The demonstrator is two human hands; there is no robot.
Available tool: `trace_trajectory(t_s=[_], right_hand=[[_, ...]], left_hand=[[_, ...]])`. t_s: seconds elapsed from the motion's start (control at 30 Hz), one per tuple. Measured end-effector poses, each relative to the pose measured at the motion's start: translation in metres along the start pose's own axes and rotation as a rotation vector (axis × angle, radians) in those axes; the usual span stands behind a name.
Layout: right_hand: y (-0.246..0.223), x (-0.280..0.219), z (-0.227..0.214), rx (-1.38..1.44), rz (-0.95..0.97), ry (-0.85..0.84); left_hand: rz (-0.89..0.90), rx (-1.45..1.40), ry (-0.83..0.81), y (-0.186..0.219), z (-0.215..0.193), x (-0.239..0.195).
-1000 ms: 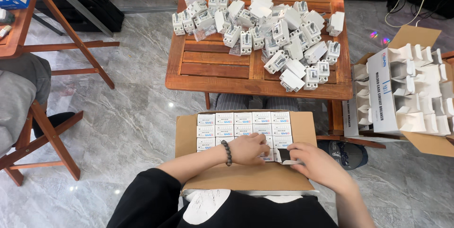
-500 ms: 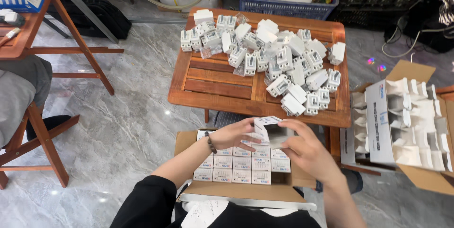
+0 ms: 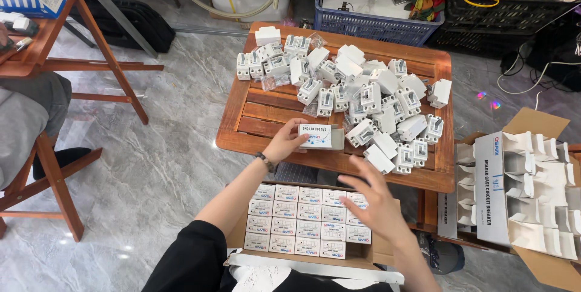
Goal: The person picks up white circuit breakers from a pile on a wooden table, turns them over by hand to check them, and then places them into compartments inside a cardboard box.
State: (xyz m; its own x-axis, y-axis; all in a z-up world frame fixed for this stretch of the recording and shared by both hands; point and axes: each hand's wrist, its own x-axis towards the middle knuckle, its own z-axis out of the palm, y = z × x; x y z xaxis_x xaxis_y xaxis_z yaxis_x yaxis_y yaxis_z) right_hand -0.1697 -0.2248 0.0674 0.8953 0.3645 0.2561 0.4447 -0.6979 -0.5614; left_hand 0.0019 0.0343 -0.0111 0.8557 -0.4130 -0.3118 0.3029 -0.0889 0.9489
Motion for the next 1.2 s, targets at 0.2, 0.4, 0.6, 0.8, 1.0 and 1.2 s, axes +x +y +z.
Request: trace_trajectory(t_s=[0.2, 0.4, 0.6, 0.8, 1.0, 1.2], right_hand=[[-0.015, -0.013, 0.017, 0.288, 0.139, -0.382], [-0.017, -0.031, 0.031, 0.339, 0.161, -0.559], [-0.045, -0.038, 0.011, 0.508, 0.076, -0.782], [-0.046, -0.053, 0.008, 0.447, 0.125, -0.767], [-0.035, -0.028, -0.006, 0.226, -0.077, -0.842], [-0.029, 0.090, -0.079, 0.380, 0.220, -0.313]], left_hand=[[0.269, 0.551, 0.206, -0.029, 0.022, 0.021], [0.390, 0.962, 0.398, -0.024, 0.025, 0.037], [0.374, 0.895, 0.347, 0.036, 0.043, 0.072], [0.023, 1.213, 0.320, 0.034, 0.062, 0.127], [0.018, 1.073, 0.286, 0.047, 0.063, 0.123], [0.254, 0.992, 0.361, 0.139, 0.065, 0.016]])
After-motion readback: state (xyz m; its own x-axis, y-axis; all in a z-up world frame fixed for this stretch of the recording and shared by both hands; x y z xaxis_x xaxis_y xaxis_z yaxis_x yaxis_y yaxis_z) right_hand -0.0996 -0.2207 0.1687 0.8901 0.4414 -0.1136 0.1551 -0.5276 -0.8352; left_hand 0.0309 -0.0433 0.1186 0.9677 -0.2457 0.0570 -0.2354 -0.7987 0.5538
